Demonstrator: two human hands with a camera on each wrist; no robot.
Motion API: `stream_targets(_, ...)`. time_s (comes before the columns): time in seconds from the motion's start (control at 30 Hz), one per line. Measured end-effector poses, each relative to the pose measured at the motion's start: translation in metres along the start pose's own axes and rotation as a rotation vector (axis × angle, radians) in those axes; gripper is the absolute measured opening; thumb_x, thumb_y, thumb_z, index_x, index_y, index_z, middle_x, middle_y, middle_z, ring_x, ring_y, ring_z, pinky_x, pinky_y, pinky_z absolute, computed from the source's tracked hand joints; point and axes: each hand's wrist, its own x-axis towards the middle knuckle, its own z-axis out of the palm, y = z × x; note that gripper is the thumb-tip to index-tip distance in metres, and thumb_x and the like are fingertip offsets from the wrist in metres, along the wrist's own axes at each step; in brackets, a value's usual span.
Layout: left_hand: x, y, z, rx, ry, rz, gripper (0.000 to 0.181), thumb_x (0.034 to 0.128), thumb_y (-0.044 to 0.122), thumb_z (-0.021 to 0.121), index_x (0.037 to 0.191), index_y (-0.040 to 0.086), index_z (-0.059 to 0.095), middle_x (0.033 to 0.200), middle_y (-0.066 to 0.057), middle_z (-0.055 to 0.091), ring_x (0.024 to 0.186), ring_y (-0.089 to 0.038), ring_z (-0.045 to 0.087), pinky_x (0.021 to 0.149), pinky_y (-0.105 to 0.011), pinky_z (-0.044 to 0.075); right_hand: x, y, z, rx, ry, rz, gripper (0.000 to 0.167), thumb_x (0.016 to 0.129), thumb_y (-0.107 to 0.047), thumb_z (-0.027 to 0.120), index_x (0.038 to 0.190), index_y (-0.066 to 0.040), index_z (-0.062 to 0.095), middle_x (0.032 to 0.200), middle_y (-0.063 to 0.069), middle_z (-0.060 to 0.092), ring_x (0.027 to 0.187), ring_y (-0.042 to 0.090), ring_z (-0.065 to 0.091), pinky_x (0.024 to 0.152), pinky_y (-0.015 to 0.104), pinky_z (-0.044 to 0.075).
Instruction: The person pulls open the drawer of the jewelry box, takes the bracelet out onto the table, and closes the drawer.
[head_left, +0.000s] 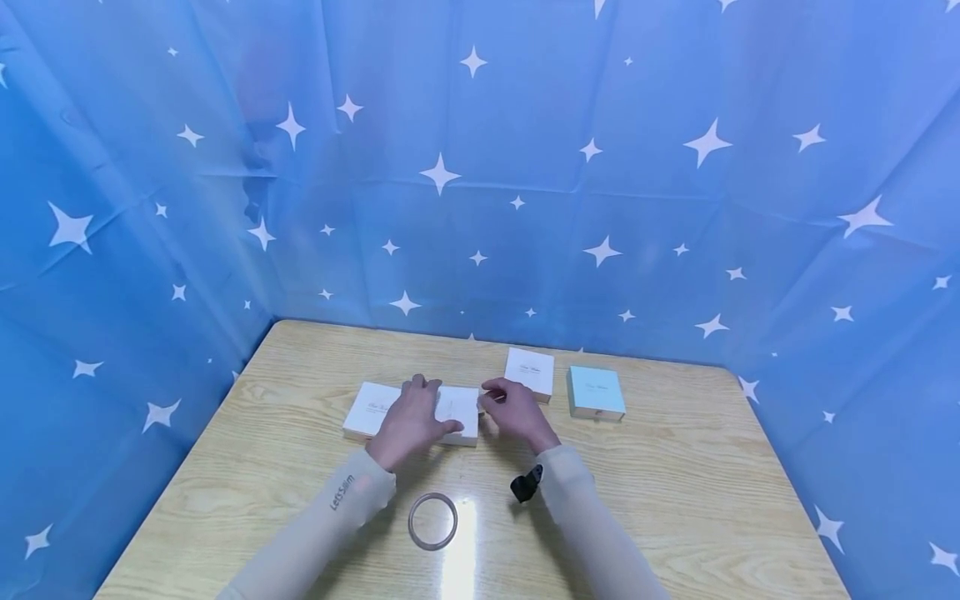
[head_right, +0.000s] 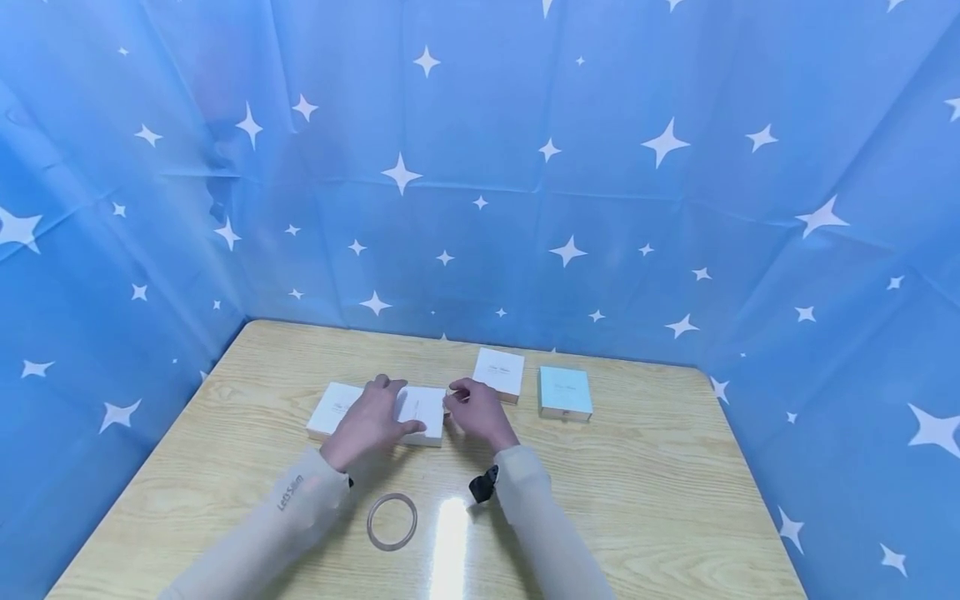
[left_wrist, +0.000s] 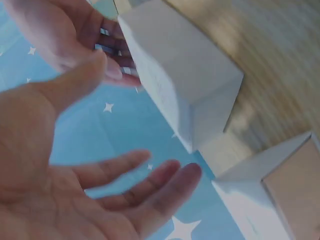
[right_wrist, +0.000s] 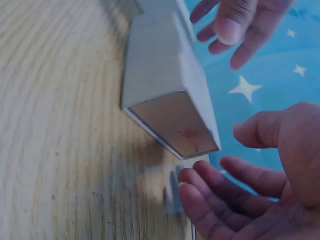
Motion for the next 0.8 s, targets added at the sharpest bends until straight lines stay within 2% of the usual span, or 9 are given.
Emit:
stream_targets(0.13, 0.008, -0.004, -0.002, 0.027, -0.068, 0.089, 0.091, 0.0761, 0.044, 0.089, 0.148, 0.005, 0.051, 0.139, -0.018, 0.052, 0.127, -0.033, 0.05, 0.098, -0.048, 0.054, 0.002, 0.006, -0.007, 0.162, -0.039, 0.104, 0.035, 0.102, -0.031, 0.061, 0.127, -0.007, 0.067, 0.109, 0.012, 0.073, 0.093, 0.023, 0.072, 0.077, 0.035, 0.06)
stream_targets(0.23, 0.014, -0.007, -0.002, 0.036, -0.128, 0.171, 0.093, 0.0753, 0.042, 0.09, 0.151, 0.006, 0.049, 0.143, -0.016, 0.05, 0.134, -0.032, 0.046, 0.104, -0.048, 0.051, 0.003, 0.01, -0.01, 0.277, -0.078, 0.168, 0.034, 0.102, -0.029, 0.061, 0.123, -0.002, 0.068, 0.107, 0.017, 0.074, 0.092, 0.027, 0.074, 0.077, 0.037, 0.062)
stream_targets(0.37, 0.022, -0.013, 0.0, 0.042, -0.209, 0.257, 0.101, 0.0723, 0.042, 0.092, 0.154, 0.007, 0.044, 0.151, -0.017, 0.045, 0.143, -0.034, 0.039, 0.113, -0.049, 0.045, 0.002, 0.015, -0.012, 0.362, -0.12, 0.212, 0.034, 0.102, -0.026, 0.061, 0.12, 0.002, 0.067, 0.105, 0.02, 0.075, 0.089, 0.028, 0.075, 0.078, 0.038, 0.063)
stream_targets(0.47, 0.029, -0.017, 0.003, 0.061, -0.247, 0.295, 0.108, 0.0682, 0.044, 0.094, 0.156, 0.009, 0.041, 0.156, -0.019, 0.041, 0.147, -0.035, 0.034, 0.117, -0.05, 0.041, 0.0, 0.016, -0.011, 0.399, -0.148, 0.246, 0.035, 0.101, -0.024, 0.062, 0.123, 0.003, 0.065, 0.104, 0.02, 0.076, 0.084, 0.026, 0.076, 0.075, 0.037, 0.063)
stream_targets(0.57, 0.035, -0.019, 0.007, 0.104, -0.268, 0.322, 0.112, 0.0661, 0.046, 0.094, 0.157, 0.011, 0.039, 0.157, -0.018, 0.041, 0.148, -0.034, 0.034, 0.117, -0.05, 0.041, -0.001, 0.016, -0.01, 0.41, -0.166, 0.269, 0.034, 0.1, -0.023, 0.063, 0.123, 0.002, 0.065, 0.102, 0.019, 0.076, 0.078, 0.021, 0.075, 0.068, 0.032, 0.062)
stream_targets(0.8, 0.04, -0.018, 0.009, 0.18, -0.29, 0.374, 0.11, 0.0642, 0.043, 0.096, 0.156, 0.014, 0.042, 0.139, -0.011, 0.053, 0.125, -0.026, 0.049, 0.101, -0.043, 0.051, -0.003, 0.014, -0.005, 0.387, -0.152, 0.272, 0.026, 0.098, -0.021, 0.064, 0.113, -0.001, 0.071, 0.093, 0.012, 0.077, 0.068, 0.013, 0.071, 0.056, 0.023, 0.056)
